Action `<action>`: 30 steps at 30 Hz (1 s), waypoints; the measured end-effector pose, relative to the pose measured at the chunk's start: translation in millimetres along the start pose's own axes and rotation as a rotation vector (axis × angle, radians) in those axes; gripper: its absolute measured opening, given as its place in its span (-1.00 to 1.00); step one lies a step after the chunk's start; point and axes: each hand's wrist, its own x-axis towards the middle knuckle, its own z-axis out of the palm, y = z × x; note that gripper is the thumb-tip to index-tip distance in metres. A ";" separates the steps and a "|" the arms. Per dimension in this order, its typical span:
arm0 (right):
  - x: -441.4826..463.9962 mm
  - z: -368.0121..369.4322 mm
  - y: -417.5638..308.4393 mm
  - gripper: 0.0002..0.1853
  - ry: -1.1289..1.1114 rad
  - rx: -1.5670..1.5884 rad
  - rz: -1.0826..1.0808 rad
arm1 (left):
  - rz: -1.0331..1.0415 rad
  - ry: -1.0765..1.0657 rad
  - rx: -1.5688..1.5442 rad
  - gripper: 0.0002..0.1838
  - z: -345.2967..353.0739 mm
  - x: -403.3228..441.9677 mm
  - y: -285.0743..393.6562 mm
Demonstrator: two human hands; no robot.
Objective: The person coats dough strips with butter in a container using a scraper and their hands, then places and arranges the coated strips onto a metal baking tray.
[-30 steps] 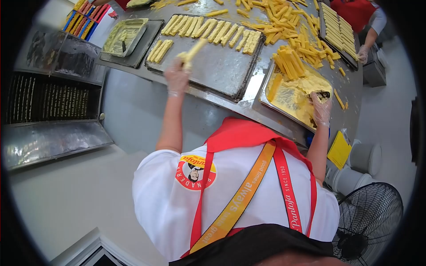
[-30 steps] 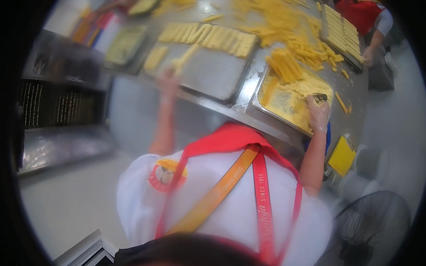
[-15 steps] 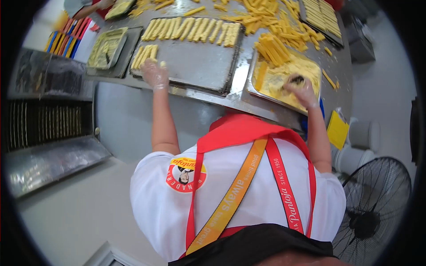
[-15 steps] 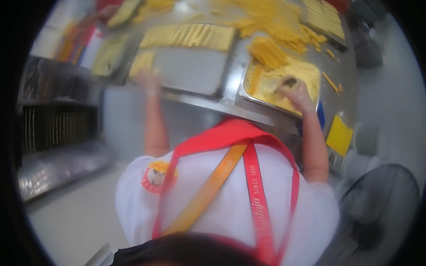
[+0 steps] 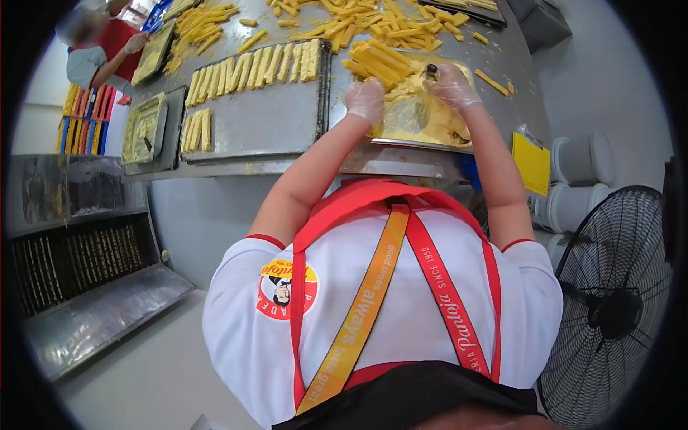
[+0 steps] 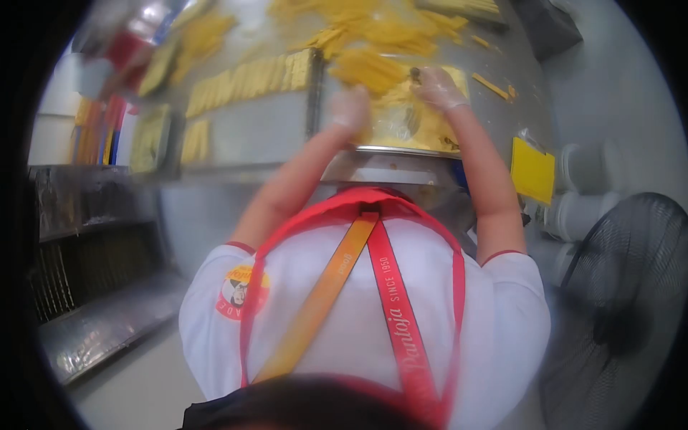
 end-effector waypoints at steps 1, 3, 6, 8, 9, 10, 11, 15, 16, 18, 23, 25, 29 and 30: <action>2.6 1.2 7.1 -0.70 0.153 -0.123 -0.169 | -0.086 -0.072 0.015 -0.83 8.8 15.5 3.4; -22.1 -23.7 -3.1 -0.64 -0.123 0.073 -0.277 | -0.092 -0.153 -0.039 -0.79 25.8 34.9 2.5; -47.3 -49.5 -29.8 -0.63 -0.398 0.010 -0.213 | -0.061 -0.190 -0.070 -0.78 -1.9 21.6 8.3; -43.9 -49.9 -35.9 -0.71 -0.487 -0.097 -0.069 | 0.027 -0.139 -0.128 -0.76 -15.9 13.8 8.2; -33.3 -36.7 -20.2 -0.72 -0.333 -0.102 -0.180 | 0.069 -0.111 -0.157 -0.74 -21.7 10.0 6.2; -20.2 -12.0 5.5 -0.74 -0.178 -0.107 -0.289 | 0.133 -0.004 -0.303 -0.73 -29.8 2.8 3.8; -13.8 1.4 22.0 -0.75 -0.021 -0.114 -0.399 | 0.197 0.106 -0.449 -0.72 -38.2 -5.9 0.9; -50.5 -29.7 7.6 -0.82 -0.091 0.254 -0.366 | 0.246 0.165 -0.768 -0.67 -51.4 -29.8 -12.2; -55.6 -35.3 3.8 -0.83 -0.163 0.173 -0.319 | 0.239 0.122 -0.782 -0.67 -48.3 -36.0 -16.0; -63.1 -40.9 -1.6 -0.85 -0.302 0.011 -0.225 | 0.227 0.035 -0.809 -0.67 -35.9 -49.4 -23.1; -19.8 -0.4 33.8 -0.75 0.085 0.152 -0.286 | 0.298 0.069 -0.653 -0.55 -8.9 -54.6 -28.7; -32.3 4.6 19.8 -0.75 0.259 0.382 -0.245 | 0.297 0.134 -0.618 -0.50 -6.7 -52.5 -27.2; -53.1 17.3 0.4 -0.78 0.171 0.964 -0.060 | 0.201 0.126 -0.652 -0.48 -7.0 -49.6 -23.7; -52.1 26.0 0.9 -0.78 0.167 1.058 -0.034 | 0.188 0.126 -0.666 -0.50 -7.3 -48.1 -22.5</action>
